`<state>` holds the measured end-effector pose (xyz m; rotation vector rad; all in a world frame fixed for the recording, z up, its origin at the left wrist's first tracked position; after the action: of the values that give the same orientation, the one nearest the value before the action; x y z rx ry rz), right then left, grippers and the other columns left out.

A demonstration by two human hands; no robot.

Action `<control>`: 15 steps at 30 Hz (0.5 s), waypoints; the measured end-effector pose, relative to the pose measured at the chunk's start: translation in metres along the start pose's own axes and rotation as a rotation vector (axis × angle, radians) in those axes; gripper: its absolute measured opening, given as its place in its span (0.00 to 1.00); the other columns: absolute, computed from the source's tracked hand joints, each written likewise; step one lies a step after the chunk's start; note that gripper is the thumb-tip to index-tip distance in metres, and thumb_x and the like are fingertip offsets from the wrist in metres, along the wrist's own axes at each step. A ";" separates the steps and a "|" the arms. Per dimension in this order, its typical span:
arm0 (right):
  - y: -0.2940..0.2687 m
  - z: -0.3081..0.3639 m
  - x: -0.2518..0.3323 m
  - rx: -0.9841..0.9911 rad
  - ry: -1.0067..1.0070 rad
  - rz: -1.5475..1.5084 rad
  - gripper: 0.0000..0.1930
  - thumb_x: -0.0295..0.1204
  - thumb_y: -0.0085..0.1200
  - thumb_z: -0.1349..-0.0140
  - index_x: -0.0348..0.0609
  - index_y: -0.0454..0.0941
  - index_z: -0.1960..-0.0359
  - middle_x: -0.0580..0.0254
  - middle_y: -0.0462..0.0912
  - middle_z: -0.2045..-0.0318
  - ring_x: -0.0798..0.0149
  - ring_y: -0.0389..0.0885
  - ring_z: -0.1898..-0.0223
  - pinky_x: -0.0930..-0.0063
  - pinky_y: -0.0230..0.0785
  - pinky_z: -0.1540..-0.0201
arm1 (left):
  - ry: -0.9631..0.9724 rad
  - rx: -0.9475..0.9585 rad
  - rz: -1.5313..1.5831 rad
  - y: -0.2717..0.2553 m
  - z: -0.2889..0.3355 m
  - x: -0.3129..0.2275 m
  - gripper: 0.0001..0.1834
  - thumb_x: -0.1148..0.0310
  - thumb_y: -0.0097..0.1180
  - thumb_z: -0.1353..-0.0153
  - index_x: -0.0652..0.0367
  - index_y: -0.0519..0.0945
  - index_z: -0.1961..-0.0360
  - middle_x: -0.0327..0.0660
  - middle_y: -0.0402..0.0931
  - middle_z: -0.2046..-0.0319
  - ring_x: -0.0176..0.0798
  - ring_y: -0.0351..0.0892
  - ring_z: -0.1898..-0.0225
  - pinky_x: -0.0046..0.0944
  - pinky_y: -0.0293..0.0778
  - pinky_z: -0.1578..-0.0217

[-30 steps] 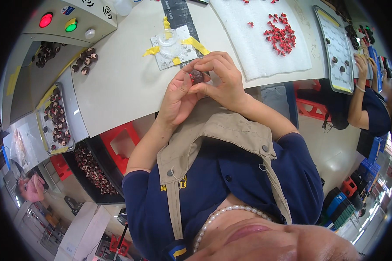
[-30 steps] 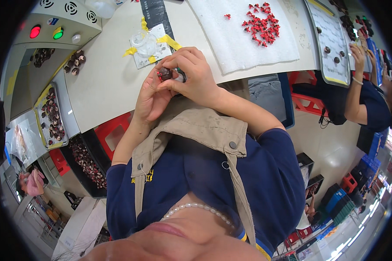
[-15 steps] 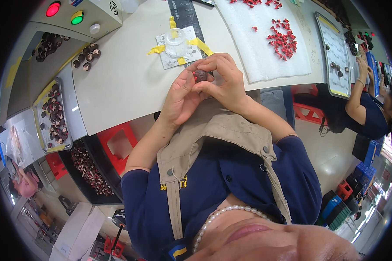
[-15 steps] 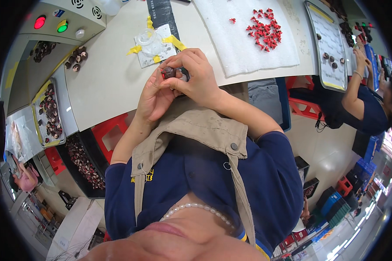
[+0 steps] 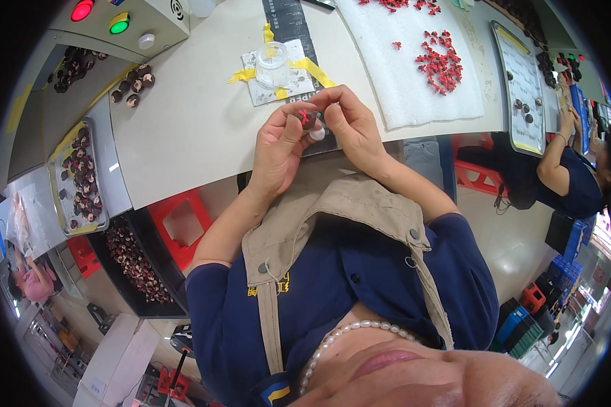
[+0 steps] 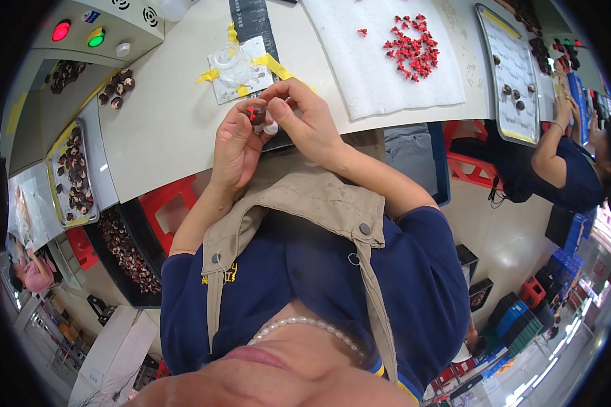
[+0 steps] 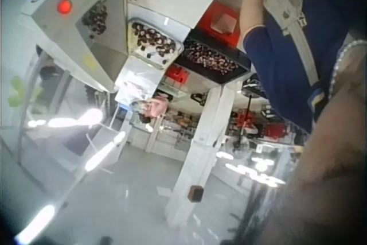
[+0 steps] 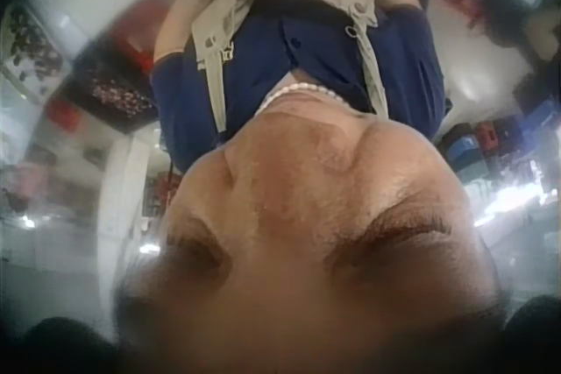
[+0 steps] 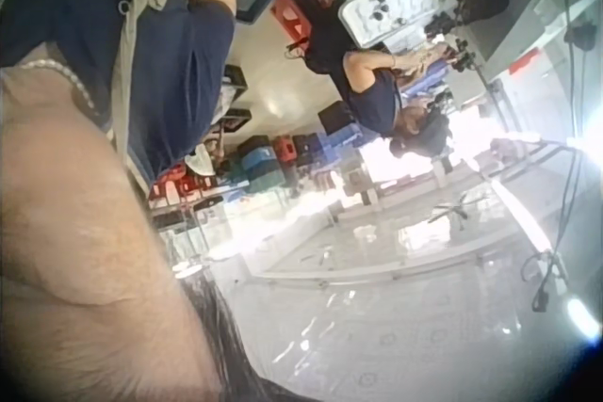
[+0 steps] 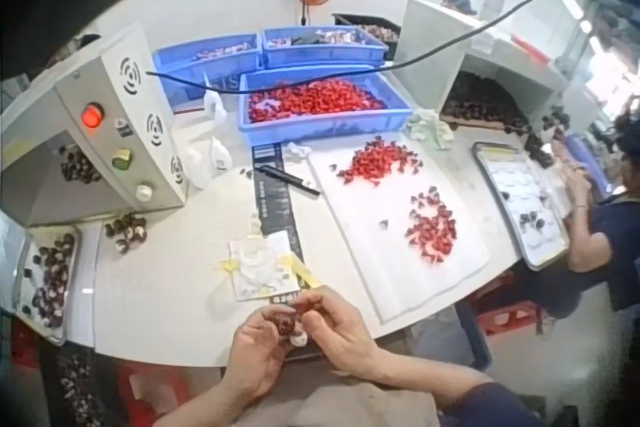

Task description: The person applies glue to miniature bow accessories and attaches them onto figurine heads by hand, placing the assembled pieces on the table. They also retrieve additional figurine heads from a machine chute and trays.

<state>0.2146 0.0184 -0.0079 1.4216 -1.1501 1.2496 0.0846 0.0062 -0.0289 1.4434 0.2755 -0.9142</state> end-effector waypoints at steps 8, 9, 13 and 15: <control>0.000 -0.005 0.007 0.038 -0.150 0.137 0.13 0.28 0.53 0.42 0.39 0.74 0.56 0.61 0.75 0.64 0.66 0.74 0.61 0.76 0.67 0.58 | -0.066 0.050 0.082 -0.006 -0.004 0.002 0.24 0.52 0.38 0.33 0.65 0.72 0.53 0.36 0.71 0.69 0.29 0.67 0.67 0.30 0.66 0.62; -0.001 -0.006 0.007 0.042 -0.149 0.138 0.13 0.28 0.53 0.42 0.39 0.74 0.56 0.61 0.75 0.64 0.66 0.74 0.61 0.76 0.67 0.58 | -0.082 0.077 0.072 -0.005 -0.004 0.001 0.25 0.52 0.37 0.33 0.65 0.72 0.54 0.36 0.71 0.70 0.29 0.66 0.68 0.30 0.65 0.63; -0.002 -0.009 0.012 0.100 -0.281 0.209 0.14 0.25 0.59 0.48 0.41 0.76 0.58 0.60 0.76 0.64 0.63 0.74 0.58 0.73 0.67 0.54 | -0.085 0.122 0.078 -0.003 -0.004 0.000 0.26 0.51 0.35 0.33 0.65 0.73 0.56 0.37 0.72 0.68 0.29 0.68 0.67 0.29 0.65 0.63; -0.002 -0.010 0.013 0.142 -0.283 0.203 0.14 0.25 0.60 0.50 0.41 0.77 0.59 0.60 0.76 0.64 0.63 0.75 0.59 0.73 0.67 0.54 | -0.116 -0.023 0.007 -0.001 -0.001 0.000 0.26 0.51 0.35 0.33 0.64 0.73 0.56 0.39 0.74 0.65 0.30 0.71 0.63 0.30 0.67 0.62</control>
<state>0.2159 0.0271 0.0058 1.6602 -1.4502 1.3203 0.0842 0.0069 -0.0293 1.3642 0.1935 -0.9819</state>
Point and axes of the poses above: each hand's wrist, its own z-axis away from the middle knuckle, its own y-axis out of the palm, x = y × z, the point moved 4 cm from there along -z, towards the middle knuckle
